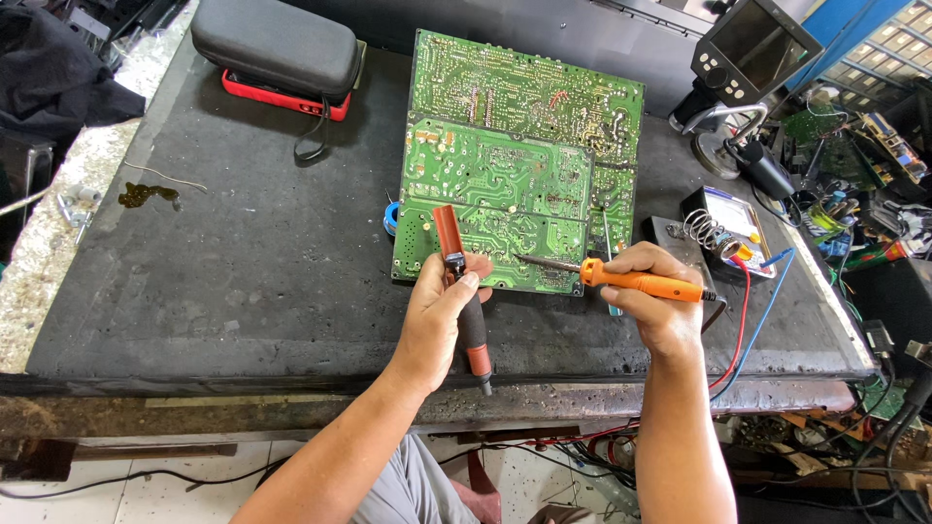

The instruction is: The person uses a soldering iron and a desoldering pump to work on a green circuit board. They repeatedly apply the soldering iron to various points on the board while holding the pump nearby, occasionally using the pump to remove solder.

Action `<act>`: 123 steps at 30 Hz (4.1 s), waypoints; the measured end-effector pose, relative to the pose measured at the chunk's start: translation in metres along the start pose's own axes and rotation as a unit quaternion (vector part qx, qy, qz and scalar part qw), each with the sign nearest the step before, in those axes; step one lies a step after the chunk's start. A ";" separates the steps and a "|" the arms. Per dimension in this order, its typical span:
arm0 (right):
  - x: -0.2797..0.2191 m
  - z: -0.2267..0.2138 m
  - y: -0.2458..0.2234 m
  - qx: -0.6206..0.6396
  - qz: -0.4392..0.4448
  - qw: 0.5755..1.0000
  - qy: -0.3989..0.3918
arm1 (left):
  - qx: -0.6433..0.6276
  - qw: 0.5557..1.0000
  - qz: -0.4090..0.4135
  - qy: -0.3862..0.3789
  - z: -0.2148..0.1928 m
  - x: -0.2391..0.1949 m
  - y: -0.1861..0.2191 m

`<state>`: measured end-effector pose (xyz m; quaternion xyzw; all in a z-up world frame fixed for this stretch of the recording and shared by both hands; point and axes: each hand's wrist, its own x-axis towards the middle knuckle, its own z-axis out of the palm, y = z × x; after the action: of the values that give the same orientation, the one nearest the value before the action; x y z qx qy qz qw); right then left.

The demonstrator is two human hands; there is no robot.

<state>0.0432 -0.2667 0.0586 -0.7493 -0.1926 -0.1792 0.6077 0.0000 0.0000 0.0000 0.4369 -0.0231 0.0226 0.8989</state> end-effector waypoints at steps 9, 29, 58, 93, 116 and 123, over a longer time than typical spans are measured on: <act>-0.027 0.014 0.003 -0.026 0.033 0.996 0.073 | -0.002 1.000 -0.011 0.002 -0.001 0.001 -0.002; -0.055 0.054 0.003 0.146 0.085 0.949 0.266 | -0.050 0.998 0.016 -0.028 0.019 -0.005 0.032; -0.052 0.047 0.014 0.205 0.117 0.941 0.242 | 0.074 0.948 0.307 -0.045 0.054 0.048 0.023; -0.053 0.039 0.020 0.208 0.128 0.951 0.187 | 0.196 0.897 0.391 -0.062 0.056 0.064 -0.002; -0.050 0.035 0.029 0.196 0.121 0.955 0.185 | 0.183 0.888 0.412 -0.086 0.052 0.072 -0.010; -0.053 0.040 0.024 0.178 0.111 0.958 0.196 | 0.173 0.892 0.406 -0.097 0.049 0.075 -0.011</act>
<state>0.0112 -0.2359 0.0042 -0.5961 -0.0139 -0.2171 0.7729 0.0740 -0.0435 0.0265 0.5383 -0.2812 0.3469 0.7147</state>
